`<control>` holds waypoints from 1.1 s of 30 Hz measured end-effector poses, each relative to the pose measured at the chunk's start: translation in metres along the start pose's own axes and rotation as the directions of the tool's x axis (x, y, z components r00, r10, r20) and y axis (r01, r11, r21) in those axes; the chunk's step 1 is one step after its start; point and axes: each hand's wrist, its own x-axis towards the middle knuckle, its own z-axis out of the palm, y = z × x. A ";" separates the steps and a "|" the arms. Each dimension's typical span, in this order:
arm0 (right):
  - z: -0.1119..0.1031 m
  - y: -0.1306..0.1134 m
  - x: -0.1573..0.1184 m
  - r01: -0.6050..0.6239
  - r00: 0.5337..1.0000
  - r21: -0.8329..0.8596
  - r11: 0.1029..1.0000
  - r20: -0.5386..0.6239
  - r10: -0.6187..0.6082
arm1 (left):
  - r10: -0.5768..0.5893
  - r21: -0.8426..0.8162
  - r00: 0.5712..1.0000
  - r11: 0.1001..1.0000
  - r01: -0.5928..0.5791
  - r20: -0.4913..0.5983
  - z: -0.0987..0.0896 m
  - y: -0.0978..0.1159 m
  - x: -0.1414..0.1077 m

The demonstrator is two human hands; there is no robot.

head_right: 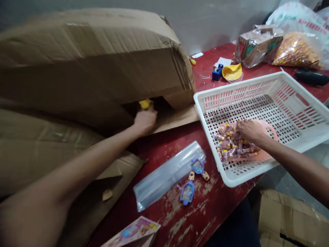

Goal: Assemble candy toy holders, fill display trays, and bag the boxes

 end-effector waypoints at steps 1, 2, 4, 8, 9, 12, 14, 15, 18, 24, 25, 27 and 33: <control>-0.008 -0.003 -0.007 -0.035 0.999 0.054 0.998 -0.032 0.037 | 0.020 0.039 1.000 0.999 -0.020 0.000 -0.006 0.016 -0.011; -0.019 -0.009 -0.018 -0.075 0.993 0.135 0.988 -0.082 0.086 | 0.029 0.049 1.000 0.998 -0.029 -0.003 -0.011 0.032 -0.024; -0.047 -0.032 -0.048 -0.105 0.954 0.355 0.929 -0.229 0.196 | 0.029 0.032 0.999 0.999 -0.029 -0.022 -0.020 0.059 -0.050; -0.084 -0.111 -0.132 0.130 0.858 0.661 0.739 -0.449 0.251 | 0.052 -0.143 0.996 0.988 -0.062 -0.071 -0.029 0.099 -0.105; -0.082 -0.135 -0.151 0.204 0.863 0.689 0.695 -0.462 0.205 | 0.070 -0.171 0.996 0.982 -0.079 -0.057 -0.030 0.108 -0.118; -0.045 -0.202 -0.183 0.286 0.923 0.736 0.613 -0.383 0.028 | 0.133 -0.178 0.990 0.976 -0.124 0.038 -0.031 0.136 -0.150; -0.007 -0.238 -0.185 0.159 0.976 0.729 0.666 -0.219 0.006 | 0.134 -0.159 0.987 0.980 -0.119 0.092 -0.030 0.152 -0.167; 0.011 -0.252 -0.182 0.086 0.991 0.698 0.711 -0.134 0.012 | 0.122 -0.154 0.987 0.983 -0.105 0.109 -0.028 0.159 -0.175; 0.049 -0.279 -0.167 -0.011 0.998 0.631 0.775 -0.042 0.048 | 0.083 -0.148 0.988 0.987 -0.064 0.128 -0.018 0.176 -0.203; 0.067 -0.296 -0.161 -0.043 0.979 0.727 0.685 -0.105 0.174 | 0.061 -0.183 0.987 0.983 -0.034 0.147 -0.010 0.189 -0.263; 0.068 -0.296 -0.163 -0.041 0.972 0.755 0.655 -0.121 0.200 | 0.046 -0.203 0.989 0.979 -0.017 0.140 -0.014 0.190 -0.268; 0.069 -0.294 -0.169 -0.035 0.953 0.814 0.580 -0.148 0.265 | -0.005 -0.256 0.994 0.966 0.034 0.114 -0.023 0.191 -0.277; 0.055 -0.269 -0.198 -0.040 0.857 0.971 0.235 -0.087 0.508 | -0.279 -0.699 0.959 0.679 0.227 0.041 -0.048 0.189 -0.318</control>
